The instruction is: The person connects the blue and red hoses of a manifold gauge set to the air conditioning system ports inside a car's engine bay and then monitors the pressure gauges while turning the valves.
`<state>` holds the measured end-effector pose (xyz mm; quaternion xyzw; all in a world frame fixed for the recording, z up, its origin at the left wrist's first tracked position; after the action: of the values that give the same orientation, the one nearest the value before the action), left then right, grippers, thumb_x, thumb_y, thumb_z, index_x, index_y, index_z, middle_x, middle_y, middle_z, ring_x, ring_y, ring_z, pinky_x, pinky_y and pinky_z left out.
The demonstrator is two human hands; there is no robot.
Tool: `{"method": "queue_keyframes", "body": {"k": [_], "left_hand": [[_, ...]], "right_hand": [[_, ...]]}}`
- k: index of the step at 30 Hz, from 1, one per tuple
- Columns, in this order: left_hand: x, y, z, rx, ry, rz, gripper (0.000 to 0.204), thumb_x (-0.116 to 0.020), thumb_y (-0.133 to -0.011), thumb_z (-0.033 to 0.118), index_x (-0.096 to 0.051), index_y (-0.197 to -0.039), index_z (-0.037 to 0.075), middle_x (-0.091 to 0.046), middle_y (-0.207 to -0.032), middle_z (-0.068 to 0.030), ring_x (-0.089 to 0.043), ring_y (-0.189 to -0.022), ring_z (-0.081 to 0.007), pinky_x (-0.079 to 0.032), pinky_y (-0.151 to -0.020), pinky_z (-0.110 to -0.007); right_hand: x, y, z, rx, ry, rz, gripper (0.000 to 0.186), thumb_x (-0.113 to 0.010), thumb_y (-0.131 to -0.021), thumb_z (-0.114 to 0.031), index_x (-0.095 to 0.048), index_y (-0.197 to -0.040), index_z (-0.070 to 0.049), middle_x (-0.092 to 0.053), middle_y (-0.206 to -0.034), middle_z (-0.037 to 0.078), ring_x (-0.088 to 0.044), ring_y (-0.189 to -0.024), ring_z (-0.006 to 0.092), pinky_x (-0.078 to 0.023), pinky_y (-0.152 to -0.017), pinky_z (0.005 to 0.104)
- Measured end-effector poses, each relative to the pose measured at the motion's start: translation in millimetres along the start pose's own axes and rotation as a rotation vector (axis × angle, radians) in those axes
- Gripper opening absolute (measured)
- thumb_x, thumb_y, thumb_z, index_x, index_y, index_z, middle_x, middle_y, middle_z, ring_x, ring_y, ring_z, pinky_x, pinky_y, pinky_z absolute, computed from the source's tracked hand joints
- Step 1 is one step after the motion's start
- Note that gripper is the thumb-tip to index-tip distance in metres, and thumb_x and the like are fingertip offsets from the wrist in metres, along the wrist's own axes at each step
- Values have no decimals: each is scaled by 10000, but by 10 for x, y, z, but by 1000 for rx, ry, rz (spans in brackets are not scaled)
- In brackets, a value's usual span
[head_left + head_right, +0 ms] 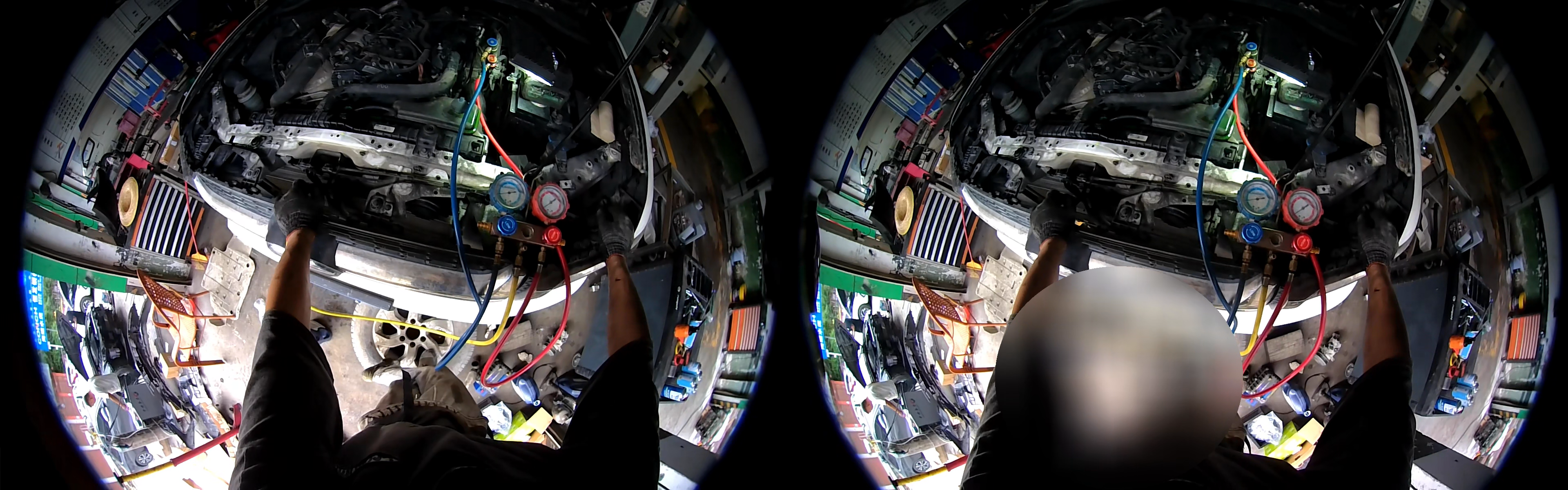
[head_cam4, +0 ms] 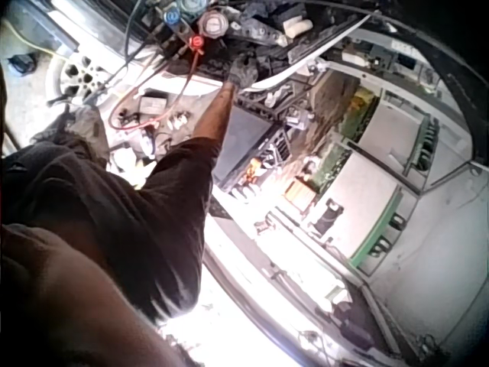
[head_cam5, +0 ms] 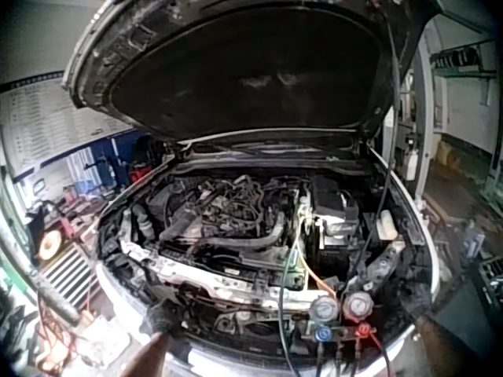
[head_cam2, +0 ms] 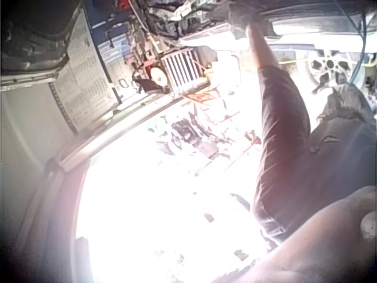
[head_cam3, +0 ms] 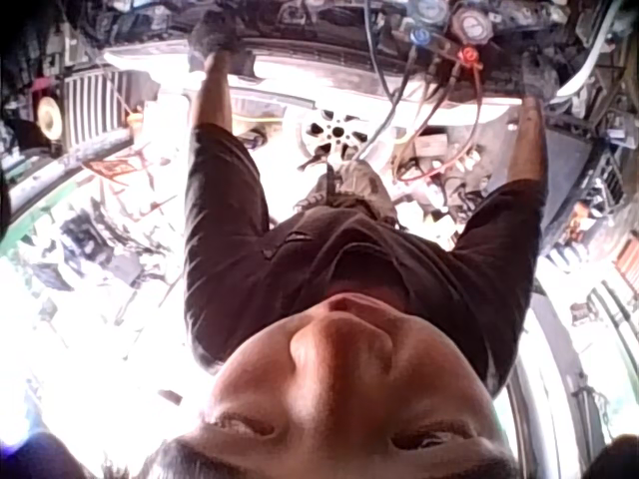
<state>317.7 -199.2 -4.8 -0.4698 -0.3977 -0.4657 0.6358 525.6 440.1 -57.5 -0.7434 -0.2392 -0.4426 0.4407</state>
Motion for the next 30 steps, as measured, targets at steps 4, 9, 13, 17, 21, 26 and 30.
{"method": "queue_keyframes", "body": {"k": [4, 9, 13, 17, 21, 26, 30], "left_hand": [[-25, -19, -49, -12, 4, -5, 375, -511, -784, 469, -608, -857, 114, -638, -846, -183, -601, -838, -408, -467, -716, -496], [-14, -4, -5, 1, 4, -14, 375, -531, -776, 470, -606, -859, 113, -638, -853, -182, -598, -841, -407, -466, -718, -490], [-28, -3, -50, -24, 12, 7, 358, -544, -777, 452, -604, -853, 107, -638, -850, -179, -598, -842, -406, -465, -716, -490], [-37, 2, -20, -40, 11, 37, 379, -475, -804, 456, -603, -813, 99, -632, -771, -208, -610, -793, -407, -466, -694, -497], [10, 5, -4, -3, 5, -20, 316, -470, -822, 373, -578, -1017, 148, -639, -830, -202, -605, -820, -411, -462, -701, -502], [53, 36, 42, 2, 67, -8, 365, -458, -844, 329, -543, -1175, 201, -643, -895, -196, -608, -859, -396, -467, -721, -489], [-50, 7, -67, -53, 117, 63, 390, -486, -837, 361, -523, -1203, 230, -645, -935, -168, -607, -853, -395, -470, -708, -487]], "right_hand": [[-46, -3, 31, 17, -11, 27, 344, -546, -797, -418, -687, -931, -134, -657, -932, 116, -606, -891, 326, -470, -844, 427], [-70, 7, 91, 1, -41, 28, 342, -549, -796, -416, -692, -924, -133, -657, -943, 118, -605, -903, 327, -471, -845, 422], [1, 20, -17, 27, -102, 51, 332, -558, -793, -399, -691, -938, -132, -656, -953, 120, -602, -921, 331, -465, -858, 416], [20, 10, 19, 20, -155, 21, 326, -573, -785, -385, -686, -957, -132, -654, -959, 124, -599, -935, 330, -462, -859, 415], [28, 3, -14, -16, -93, -21, 336, -577, -781, -392, -682, -967, -132, -651, -974, 124, -595, -940, 330, -462, -857, 415], [20, 19, 9, -7, -84, -2, 345, -565, -786, -412, -683, -950, -132, -650, -974, 120, -594, -933, 333, -463, -854, 419], [37, 13, -35, -22, -45, -14, 344, -556, -795, -415, -683, -949, -134, -652, -964, 120, -599, -919, 332, -467, -849, 419]]}}
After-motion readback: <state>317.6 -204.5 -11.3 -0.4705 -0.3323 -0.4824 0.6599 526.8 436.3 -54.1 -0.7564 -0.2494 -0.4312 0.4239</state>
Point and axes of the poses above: each hand's wrist, its own y-axis away from the middle knuckle, its own x-axis out of the back of the hand, z = x × y, the point moved 4 cm from there along -y, towards the middle knuckle
